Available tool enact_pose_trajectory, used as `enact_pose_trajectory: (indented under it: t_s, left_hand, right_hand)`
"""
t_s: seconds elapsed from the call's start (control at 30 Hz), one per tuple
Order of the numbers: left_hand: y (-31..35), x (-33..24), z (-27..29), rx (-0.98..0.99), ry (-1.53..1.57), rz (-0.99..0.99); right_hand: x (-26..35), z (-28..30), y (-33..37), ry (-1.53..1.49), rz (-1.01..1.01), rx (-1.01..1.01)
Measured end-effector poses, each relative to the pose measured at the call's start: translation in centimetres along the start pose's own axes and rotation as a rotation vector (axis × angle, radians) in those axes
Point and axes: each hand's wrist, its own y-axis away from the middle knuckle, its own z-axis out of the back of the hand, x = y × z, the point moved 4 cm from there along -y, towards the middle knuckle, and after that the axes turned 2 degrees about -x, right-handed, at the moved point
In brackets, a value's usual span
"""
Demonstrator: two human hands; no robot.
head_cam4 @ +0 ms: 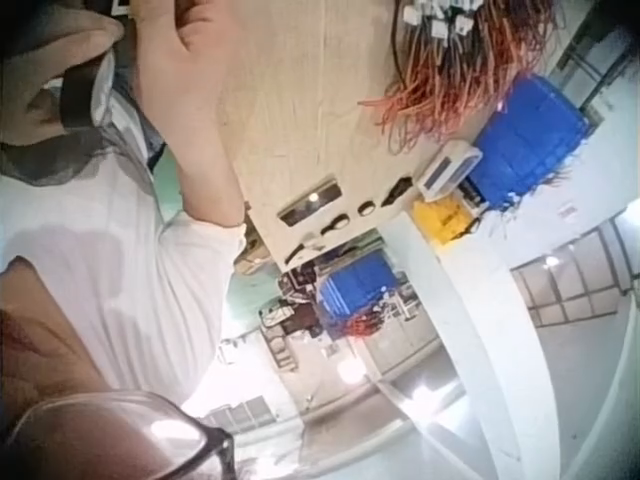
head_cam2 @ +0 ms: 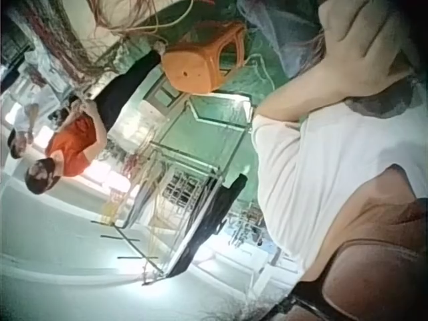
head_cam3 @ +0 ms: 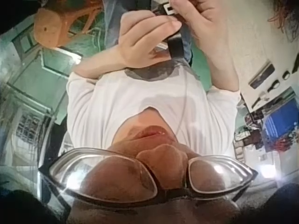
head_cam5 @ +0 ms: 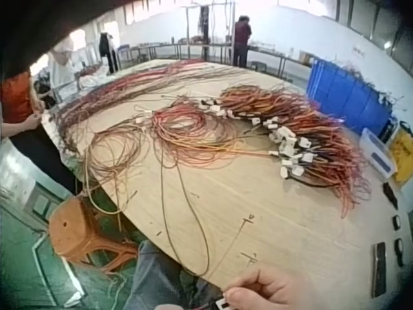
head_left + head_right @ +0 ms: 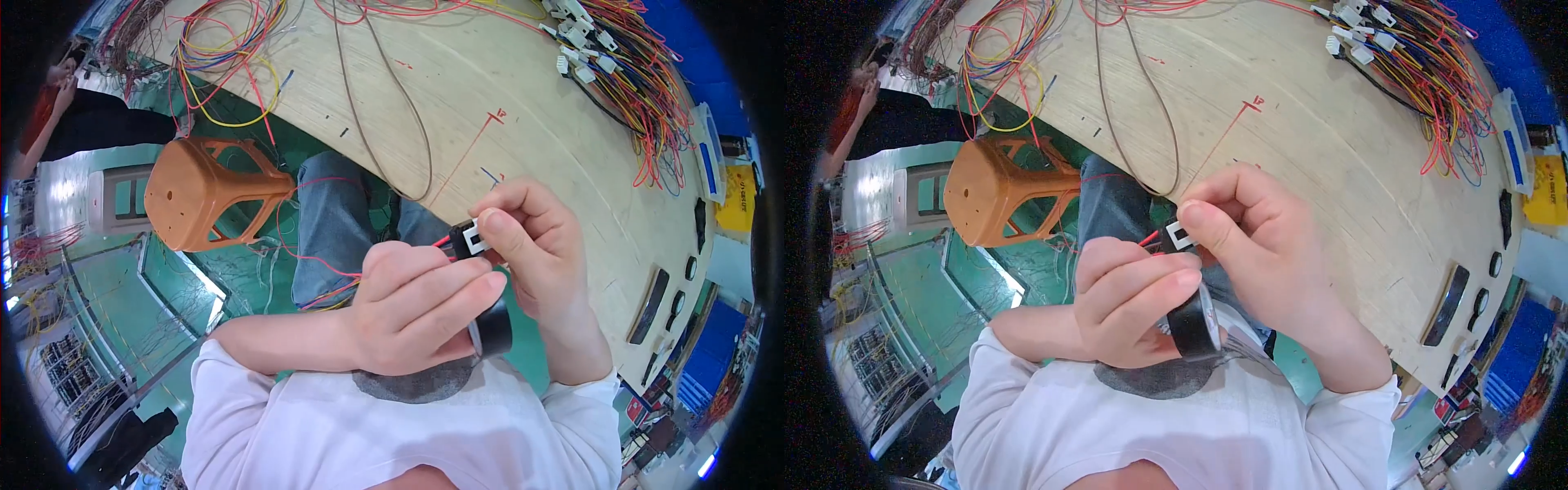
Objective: Using electrical tape to secure and wrap wire bundles and connectors at a workbench.
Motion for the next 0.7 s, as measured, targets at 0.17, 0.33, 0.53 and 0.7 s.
enact_pose_trajectory:
  t_s: [0.17, 0.33, 0.53, 0.7]
  left_hand:
    - [0.5, -0.1, -0.6, 0.06, -0.123, -0.111]
    - [-0.1, 0.6, -0.2, 0.177, -0.065, -0.102]
    - [-0.5, 1.9, -0.6, 0.156, 0.084, -0.124]
    - [0.0, 2.7, -0.6, -0.019, 0.228, 0.067]
  right_hand:
    - [-0.4, 0.2, -0.1, -0.015, 0.115, 0.004]
    - [-1.0, 0.8, 0.0, -0.051, 0.177, 0.009]
    - [-0.2, 0.8, 0.2, 0.17, 0.276, -0.013]
    - [0.1, 0.4, 0.5, 0.113, 0.302, 0.058]
